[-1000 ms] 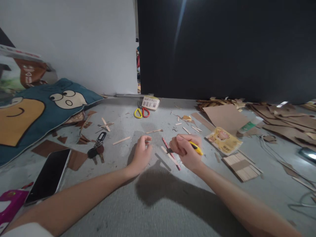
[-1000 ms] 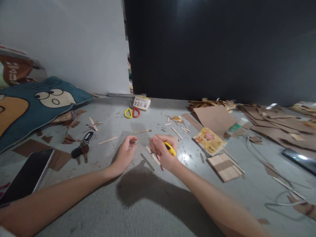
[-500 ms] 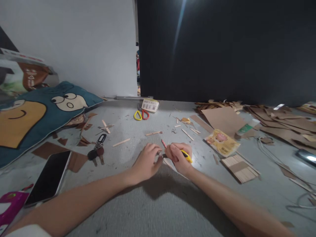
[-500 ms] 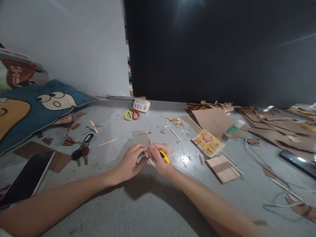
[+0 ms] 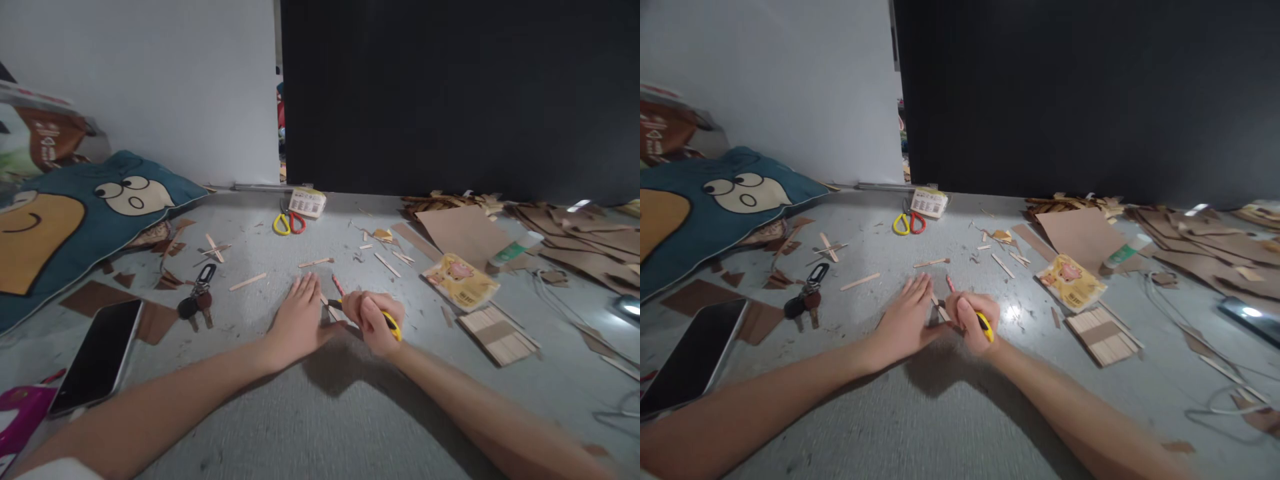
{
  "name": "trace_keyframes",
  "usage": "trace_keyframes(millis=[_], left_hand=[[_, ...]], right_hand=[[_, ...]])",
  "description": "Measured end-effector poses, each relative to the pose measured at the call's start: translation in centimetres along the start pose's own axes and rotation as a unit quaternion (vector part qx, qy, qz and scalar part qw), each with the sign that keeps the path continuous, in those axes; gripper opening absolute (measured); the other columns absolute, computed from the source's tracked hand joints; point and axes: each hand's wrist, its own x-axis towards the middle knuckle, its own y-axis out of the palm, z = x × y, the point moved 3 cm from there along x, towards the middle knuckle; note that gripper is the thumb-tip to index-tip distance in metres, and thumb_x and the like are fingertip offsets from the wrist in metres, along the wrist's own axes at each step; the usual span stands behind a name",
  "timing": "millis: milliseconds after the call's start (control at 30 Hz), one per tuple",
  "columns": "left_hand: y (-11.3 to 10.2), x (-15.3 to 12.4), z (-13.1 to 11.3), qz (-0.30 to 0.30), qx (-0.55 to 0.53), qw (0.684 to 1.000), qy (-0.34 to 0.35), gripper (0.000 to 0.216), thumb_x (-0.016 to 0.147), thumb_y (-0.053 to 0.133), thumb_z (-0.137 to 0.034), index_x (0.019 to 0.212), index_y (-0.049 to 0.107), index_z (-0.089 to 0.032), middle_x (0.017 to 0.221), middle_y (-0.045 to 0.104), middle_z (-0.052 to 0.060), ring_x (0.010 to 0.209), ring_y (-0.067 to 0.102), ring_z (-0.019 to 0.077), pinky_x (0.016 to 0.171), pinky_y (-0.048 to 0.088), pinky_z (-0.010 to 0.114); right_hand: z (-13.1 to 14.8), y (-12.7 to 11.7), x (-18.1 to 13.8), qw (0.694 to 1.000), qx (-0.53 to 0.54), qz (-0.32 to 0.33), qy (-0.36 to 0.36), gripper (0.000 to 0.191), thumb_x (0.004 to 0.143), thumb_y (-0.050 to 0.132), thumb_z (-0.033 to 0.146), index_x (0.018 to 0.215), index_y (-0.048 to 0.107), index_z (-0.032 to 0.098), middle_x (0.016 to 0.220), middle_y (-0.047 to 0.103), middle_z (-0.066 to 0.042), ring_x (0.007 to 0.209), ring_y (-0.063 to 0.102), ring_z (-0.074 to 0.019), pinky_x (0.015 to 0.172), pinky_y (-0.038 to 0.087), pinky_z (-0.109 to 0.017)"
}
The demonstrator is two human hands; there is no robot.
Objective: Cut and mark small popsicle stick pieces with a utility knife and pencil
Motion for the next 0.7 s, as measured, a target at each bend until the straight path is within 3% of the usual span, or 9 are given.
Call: trace_keyframes(millis=[167, 300, 367, 533, 700], left_hand=[[-0.5, 0.7, 0.9, 0.035, 0.01, 0.999, 0.011, 0.082, 0.1, 0.053, -0.057, 0.159, 0.041, -0.002, 0.168, 0.036, 0.03, 0.161, 0.03, 0.0374, 0.132, 0.021, 0.056], [-0.1, 0.9, 1.0, 0.023, 0.004, 1.0, 0.007, 0.089, 0.097, 0.053, -0.065, 0.161, 0.039, -0.004, 0.169, 0.036, 0.027, 0.162, 0.027, 0.0382, 0.133, 0.016, 0.056], [0.3, 0.8, 1.0, 0.019, 0.0, 1.0, 0.001, 0.093, 0.096, 0.054, -0.067, 0.163, 0.037, -0.005, 0.17, 0.036, 0.026, 0.162, 0.027, 0.0391, 0.134, 0.015, 0.057], [0.8, 0.7, 1.0, 0.024, -0.004, 1.0, -0.012, 0.095, 0.094, 0.057, -0.065, 0.164, 0.035, -0.006, 0.171, 0.035, 0.025, 0.162, 0.026, 0.0396, 0.134, 0.015, 0.057], [0.2, 0.6, 0.9, 0.025, -0.006, 1.0, 0.006, 0.092, 0.094, 0.057, -0.061, 0.164, 0.035, -0.007, 0.171, 0.034, 0.024, 0.163, 0.026, 0.0386, 0.134, 0.017, 0.056]], right_hand=[[0.9, -0.5, 0.9, 0.996, -0.063, 0.056, 0.034, 0.044, 0.11, 0.047, 0.046, 0.074, 0.058, 0.024, 0.073, 0.064, -0.004, 0.071, 0.064, -0.021, 0.072, 0.051, -0.038], [2.1, -1.4, 2.3, 0.974, -0.185, 0.097, 0.09, 0.045, 0.108, 0.052, 0.051, 0.078, 0.068, 0.022, 0.099, 0.072, -0.01, 0.097, 0.069, -0.0234, 0.087, 0.052, -0.038], [2.6, -2.1, 2.7, 0.956, -0.256, 0.115, 0.085, 0.044, 0.105, 0.058, 0.056, 0.083, 0.076, 0.022, 0.108, 0.069, -0.011, 0.107, 0.067, -0.0256, 0.092, 0.053, -0.04], [2.3, -3.4, 1.8, 0.942, -0.279, 0.178, 0.056, 0.034, 0.101, 0.067, 0.053, 0.112, 0.08, 0.023, 0.094, 0.07, -0.009, 0.079, 0.068, -0.0207, 0.074, 0.057, -0.036], [1.0, -3.1, 0.7, 0.937, -0.309, 0.164, 0.025, 0.024, 0.097, 0.075, 0.041, 0.113, 0.077, 0.024, 0.094, 0.076, -0.008, 0.076, 0.072, -0.0196, 0.069, 0.058, -0.032]])
